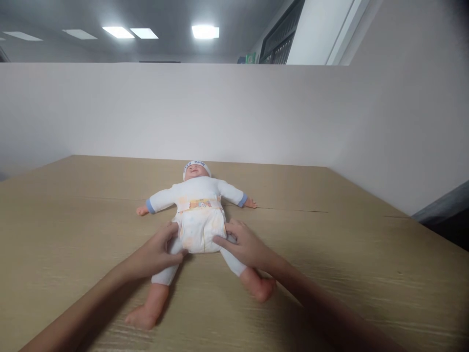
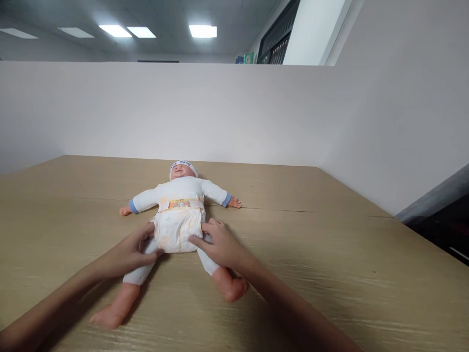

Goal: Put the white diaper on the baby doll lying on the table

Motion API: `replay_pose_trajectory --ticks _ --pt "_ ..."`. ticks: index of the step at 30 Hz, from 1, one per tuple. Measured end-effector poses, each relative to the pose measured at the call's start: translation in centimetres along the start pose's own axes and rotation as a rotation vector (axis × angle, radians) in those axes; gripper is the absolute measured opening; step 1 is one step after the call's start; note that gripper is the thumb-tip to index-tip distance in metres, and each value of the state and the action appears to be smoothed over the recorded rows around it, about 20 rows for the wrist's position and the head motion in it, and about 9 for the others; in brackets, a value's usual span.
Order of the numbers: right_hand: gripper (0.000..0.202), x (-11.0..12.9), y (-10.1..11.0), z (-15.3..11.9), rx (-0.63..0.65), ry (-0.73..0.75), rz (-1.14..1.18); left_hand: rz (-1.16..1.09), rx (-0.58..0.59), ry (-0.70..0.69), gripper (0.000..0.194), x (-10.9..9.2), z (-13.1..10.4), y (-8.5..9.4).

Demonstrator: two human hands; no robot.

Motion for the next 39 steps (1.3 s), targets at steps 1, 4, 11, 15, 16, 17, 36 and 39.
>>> replay_pose_trajectory --ticks 1,4,11,15,16,17,36,39 --pt "0.035 -0.1 0.0 0.0 0.015 -0.009 -0.002 0.01 -0.005 -0.003 0.028 -0.2 0.0 0.1" --pt "0.035 -0.3 -0.1 -0.1 0.059 -0.049 0.005 0.046 -0.019 -0.004 0.03 -0.8 -0.2 0.2" --pt "0.032 -0.2 -0.2 -0.1 0.047 -0.067 0.087 0.074 -0.023 0.102 0.055 -0.9 0.2 0.1" --pt "0.028 0.1 -0.4 -0.3 0.045 -0.042 0.123 -0.012 0.023 0.09 0.047 -1.0 0.3 -0.3" --pt "0.029 0.2 -0.4 -0.4 0.042 -0.041 0.13 -0.038 0.023 0.088 0.046 -0.9 0.3 -0.3" --pt "0.029 0.2 -0.4 -0.5 0.037 -0.044 0.133 -0.064 0.021 0.084 0.044 -0.9 0.3 -0.3" --pt "0.032 0.1 -1.4 -1.1 -0.133 -0.119 0.202 -0.032 -0.07 0.008 0.042 -1.6 0.1 -0.3" --pt "0.029 0.2 -1.4 -1.1 -0.136 -0.098 0.191 -0.008 -0.06 -0.018 0.041 -1.6 0.1 -0.4"
Point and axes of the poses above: each hand's wrist, its own z-axis towards the middle knuckle, its own y-axis out of the back of the hand, x = y × z, the point moved 7 cm from there along z, towards the middle knuckle, and after that the axes turned 5 degrees about y, right-handed, at the moved point
